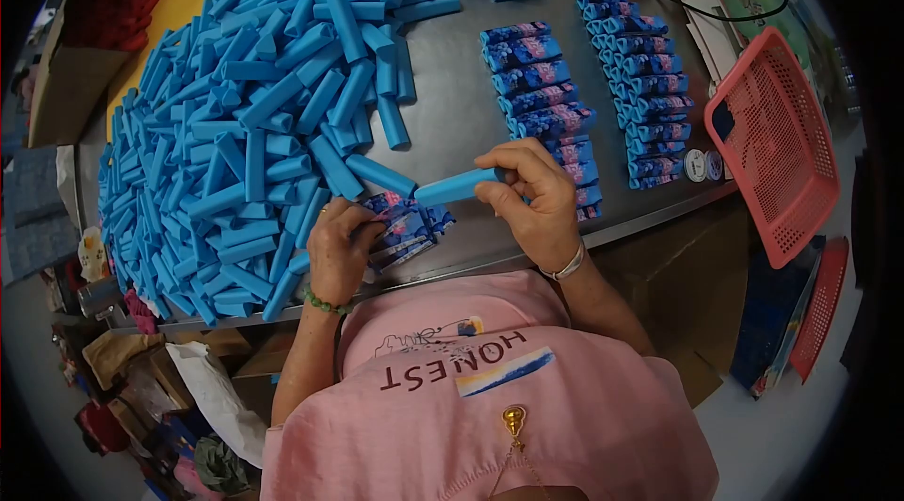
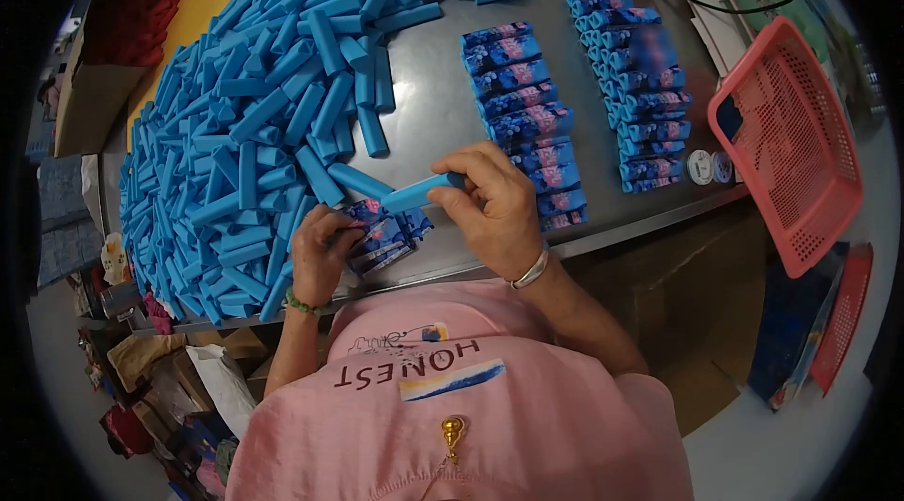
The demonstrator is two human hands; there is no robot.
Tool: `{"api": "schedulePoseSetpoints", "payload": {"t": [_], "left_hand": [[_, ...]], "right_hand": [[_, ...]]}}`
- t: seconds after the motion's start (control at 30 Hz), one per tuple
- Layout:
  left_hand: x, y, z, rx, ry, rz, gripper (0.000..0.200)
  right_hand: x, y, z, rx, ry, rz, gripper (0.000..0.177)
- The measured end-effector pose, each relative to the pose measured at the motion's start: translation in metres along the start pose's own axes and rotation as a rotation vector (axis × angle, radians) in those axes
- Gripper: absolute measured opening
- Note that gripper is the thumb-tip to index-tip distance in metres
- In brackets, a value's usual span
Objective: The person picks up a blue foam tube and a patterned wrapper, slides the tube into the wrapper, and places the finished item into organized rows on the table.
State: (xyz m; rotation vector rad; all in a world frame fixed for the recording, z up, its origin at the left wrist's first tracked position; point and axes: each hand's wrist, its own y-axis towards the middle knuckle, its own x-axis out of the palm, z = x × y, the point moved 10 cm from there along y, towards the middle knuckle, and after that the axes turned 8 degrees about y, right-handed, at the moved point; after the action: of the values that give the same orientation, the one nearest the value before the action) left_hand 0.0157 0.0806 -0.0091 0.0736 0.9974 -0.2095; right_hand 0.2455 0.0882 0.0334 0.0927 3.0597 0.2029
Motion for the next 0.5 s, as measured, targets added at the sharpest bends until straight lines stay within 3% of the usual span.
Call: {"api": "schedulePoseSetpoints", "payload": {"t": [0.1, 0.23, 0.37, 0.5], "left_hand": [[-0.011, -0.004, 0.005, 0.032, -0.208, 0.173, 0.014], [-0.012, -0.006, -0.006, -0.021, -0.391, 0.226, 0.010], [-0.011, 0.006, 0.009, -0.001, -0.410, 0.033, 0.006], [-0.010, 0.016, 0.027, 0.049, -0.425, -0.124, 0.005]], "right_hand": [[-0.003, -0.001, 0.003, 0.004, 0.012, 0.011, 0.021], [-0.001, -0.001, 0.012, 0.121, 0.196, -0.038, 0.019], [0.003, 0.001, 0.019, 0.282, 0.475, -0.058, 0.017], [0.001, 0.004, 0.018, 0.287, 0.492, -0.077, 0.016]]}}
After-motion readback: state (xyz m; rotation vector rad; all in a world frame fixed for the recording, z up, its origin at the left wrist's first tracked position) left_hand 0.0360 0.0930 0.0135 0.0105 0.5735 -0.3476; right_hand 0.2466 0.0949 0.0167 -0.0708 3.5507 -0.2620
